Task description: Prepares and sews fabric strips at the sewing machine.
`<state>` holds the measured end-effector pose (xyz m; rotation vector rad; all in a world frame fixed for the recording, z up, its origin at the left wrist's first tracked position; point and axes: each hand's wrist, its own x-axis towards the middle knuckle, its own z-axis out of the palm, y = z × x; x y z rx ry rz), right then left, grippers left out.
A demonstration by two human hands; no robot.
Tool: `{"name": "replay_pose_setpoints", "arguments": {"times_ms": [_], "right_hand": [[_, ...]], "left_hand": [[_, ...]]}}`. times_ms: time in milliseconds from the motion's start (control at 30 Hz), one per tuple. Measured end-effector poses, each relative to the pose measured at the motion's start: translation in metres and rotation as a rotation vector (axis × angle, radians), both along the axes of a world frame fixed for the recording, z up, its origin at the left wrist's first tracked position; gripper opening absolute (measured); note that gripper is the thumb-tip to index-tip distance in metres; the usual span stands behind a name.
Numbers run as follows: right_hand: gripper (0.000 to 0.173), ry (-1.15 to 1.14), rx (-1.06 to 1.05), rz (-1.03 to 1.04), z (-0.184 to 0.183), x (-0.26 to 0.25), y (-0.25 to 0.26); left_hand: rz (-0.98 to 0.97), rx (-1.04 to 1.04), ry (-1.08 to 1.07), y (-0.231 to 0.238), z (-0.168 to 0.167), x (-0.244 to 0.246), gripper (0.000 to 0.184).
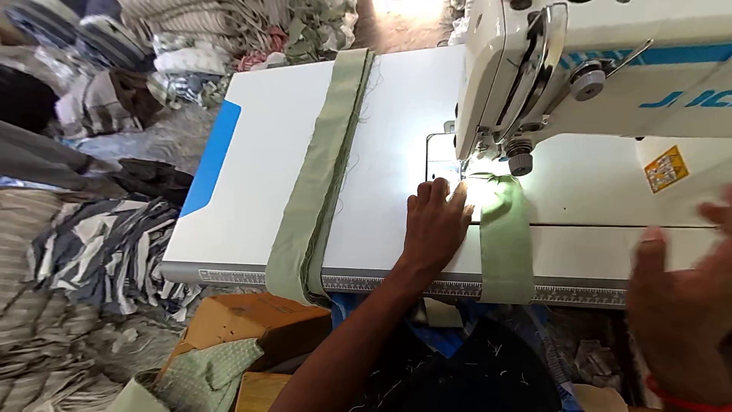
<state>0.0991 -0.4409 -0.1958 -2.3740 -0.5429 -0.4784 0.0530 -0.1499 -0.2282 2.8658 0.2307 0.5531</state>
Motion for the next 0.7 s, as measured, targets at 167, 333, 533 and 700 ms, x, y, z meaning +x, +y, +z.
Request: {"name": "replay_pose_setpoints", "arguments": {"times_ms": [167, 333, 533, 700], "right_hand": [[0.076, 0.193, -0.108, 0.110, -0.018, -0.031, 0.070], [0.049, 0.397, 0.005, 0.205, -0.007, -0.054, 0.079], [0.047, 0.681, 0.183, 0.756, 0.023, -0.098, 0.084], [0.045, 0.436, -0.063, 0.376, 0.018, -0.044, 0.139]], "left_hand": [[-0.004, -0.009, -0.014, 0.002, -0.001, 0.001, 0.037], [0.027, -0.397, -0.049, -0.006, 0.023, -0.030, 0.033], [0.157, -1.458, 0.157, -0.058, 0.035, -0.103, 0.051], [0.112, -1.276, 0.140, -0.106, 0.011, -0.128, 0.029]]}}
